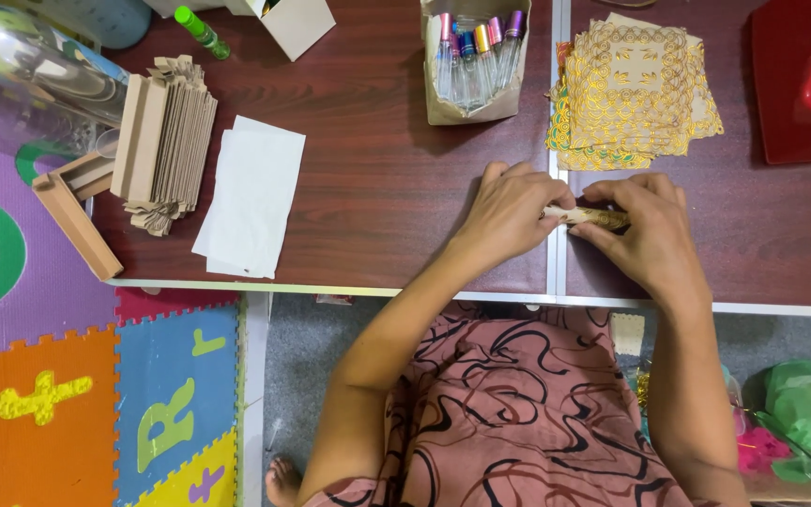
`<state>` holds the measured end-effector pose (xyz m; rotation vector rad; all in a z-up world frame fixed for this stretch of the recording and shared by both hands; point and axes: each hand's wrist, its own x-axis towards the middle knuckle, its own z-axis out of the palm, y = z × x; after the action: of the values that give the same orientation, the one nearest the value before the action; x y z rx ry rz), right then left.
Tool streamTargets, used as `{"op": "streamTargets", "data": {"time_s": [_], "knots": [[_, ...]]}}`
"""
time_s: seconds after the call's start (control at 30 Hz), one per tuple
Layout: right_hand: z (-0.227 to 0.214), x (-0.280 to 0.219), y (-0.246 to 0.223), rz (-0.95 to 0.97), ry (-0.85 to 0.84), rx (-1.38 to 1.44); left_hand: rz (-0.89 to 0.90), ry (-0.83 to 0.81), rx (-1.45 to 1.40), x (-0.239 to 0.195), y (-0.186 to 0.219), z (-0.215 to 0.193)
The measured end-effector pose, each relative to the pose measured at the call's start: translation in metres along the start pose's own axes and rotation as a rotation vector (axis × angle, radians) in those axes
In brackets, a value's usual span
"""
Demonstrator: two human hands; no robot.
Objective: The person wraps small cylindrical objects with patterned paper, securing the edges with tape. They handle the cylinders and paper by hand, repeating the wrapping process for multiple items and placing the finished rolls on the table.
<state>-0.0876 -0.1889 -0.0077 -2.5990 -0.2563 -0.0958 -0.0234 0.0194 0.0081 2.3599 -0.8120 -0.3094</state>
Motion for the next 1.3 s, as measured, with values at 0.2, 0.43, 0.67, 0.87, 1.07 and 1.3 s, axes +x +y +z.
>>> {"op": "streamTargets", "data": {"time_s": [0.2, 0.43, 0.67, 0.87, 1.07, 1.3], "knots": [[-0.019, -0.009, 0.006, 0.019, -0.011, 0.066, 0.046, 0.070, -0.031, -0.006, -0.013, 0.009], [-0.021, -0.019, 0.001, 0.014, 0.015, -0.013, 0.002, 0.061, -0.092, -0.010, -0.011, 0.006], [0.015, -0.008, -0.011, -0.140, 0.125, -0.044, 0.009, 0.079, -0.082, -0.013, -0.015, 0.018], [0.021, -0.005, -0.013, -0.120, 0.170, 0.008, 0.010, 0.145, -0.106, -0.016, -0.023, 0.034], [0.019, -0.006, -0.016, -0.120, 0.174, 0.011, 0.022, 0.115, -0.134, -0.024, -0.016, 0.015], [0.017, -0.002, -0.007, -0.049, 0.100, 0.332, -0.001, 0.213, -0.277, -0.050, -0.036, -0.044]]}}
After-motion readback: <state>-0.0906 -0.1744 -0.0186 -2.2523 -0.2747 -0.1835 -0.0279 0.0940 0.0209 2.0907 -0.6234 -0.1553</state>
